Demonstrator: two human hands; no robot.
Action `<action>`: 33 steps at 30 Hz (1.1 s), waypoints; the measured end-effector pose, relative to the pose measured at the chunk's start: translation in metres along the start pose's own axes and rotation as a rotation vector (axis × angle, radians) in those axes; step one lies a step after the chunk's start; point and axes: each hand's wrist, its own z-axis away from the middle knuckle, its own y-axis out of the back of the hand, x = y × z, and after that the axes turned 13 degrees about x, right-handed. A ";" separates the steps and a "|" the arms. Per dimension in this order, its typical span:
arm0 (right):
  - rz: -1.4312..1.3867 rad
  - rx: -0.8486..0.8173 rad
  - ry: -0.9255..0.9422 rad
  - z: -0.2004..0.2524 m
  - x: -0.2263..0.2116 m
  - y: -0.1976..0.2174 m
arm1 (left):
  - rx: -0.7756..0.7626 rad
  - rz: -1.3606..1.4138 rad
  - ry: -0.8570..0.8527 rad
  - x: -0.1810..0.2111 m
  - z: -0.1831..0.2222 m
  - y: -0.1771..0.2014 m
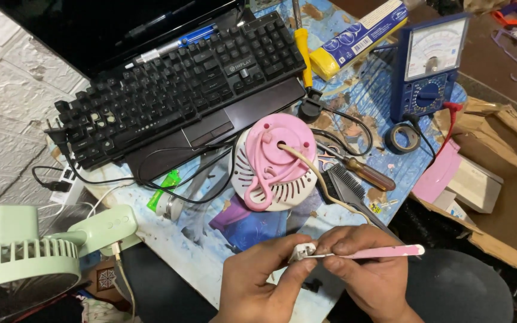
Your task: Inspecting and testing a small electronic component using a prying tool and a multimeter on a repair bench.
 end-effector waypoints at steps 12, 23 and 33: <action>0.039 0.028 0.065 0.005 0.005 -0.002 | -0.008 0.028 0.058 0.017 -0.004 0.000; 0.052 0.057 0.077 0.008 0.008 -0.004 | 0.004 -0.002 -0.192 0.018 -0.005 -0.003; 0.056 -0.005 0.003 -0.011 -0.005 -0.004 | -0.108 0.219 0.340 -0.015 -0.005 -0.001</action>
